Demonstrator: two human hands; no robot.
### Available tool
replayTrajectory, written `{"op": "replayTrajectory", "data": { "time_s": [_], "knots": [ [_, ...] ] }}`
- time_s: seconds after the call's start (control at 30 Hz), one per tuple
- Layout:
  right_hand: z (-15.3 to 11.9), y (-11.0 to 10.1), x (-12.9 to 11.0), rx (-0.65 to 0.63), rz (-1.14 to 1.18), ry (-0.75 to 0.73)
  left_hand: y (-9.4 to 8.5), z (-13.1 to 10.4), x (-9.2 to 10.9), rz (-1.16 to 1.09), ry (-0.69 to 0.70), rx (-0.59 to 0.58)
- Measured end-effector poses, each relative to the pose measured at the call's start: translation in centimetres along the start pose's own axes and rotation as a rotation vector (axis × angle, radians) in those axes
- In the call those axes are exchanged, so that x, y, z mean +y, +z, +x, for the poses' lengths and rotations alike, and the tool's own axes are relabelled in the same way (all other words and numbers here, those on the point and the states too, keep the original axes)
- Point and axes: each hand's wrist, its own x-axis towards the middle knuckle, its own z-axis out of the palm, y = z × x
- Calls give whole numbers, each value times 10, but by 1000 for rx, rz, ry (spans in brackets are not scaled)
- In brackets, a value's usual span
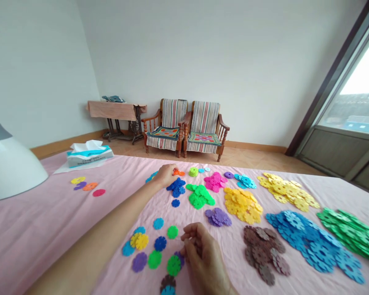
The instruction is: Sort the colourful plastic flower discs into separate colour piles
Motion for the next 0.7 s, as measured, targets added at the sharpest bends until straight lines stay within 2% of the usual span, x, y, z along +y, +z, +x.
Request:
{"op": "replayTrajectory", "data": {
  "time_s": [0.17,0.37,0.53,0.7],
  "knots": [
    [2,2,9,-9,-6,-22,24,35,-1,58,-22,-31],
    [3,3,12,-19,-30,-28,39,46,-2,95,-66,-74],
    [3,3,13,-23,-62,-33,35,45,-4,76,-68,-74],
    [2,1,11,-26,-53,-44,18,31,5,-2,-25,28]
  ]
}}
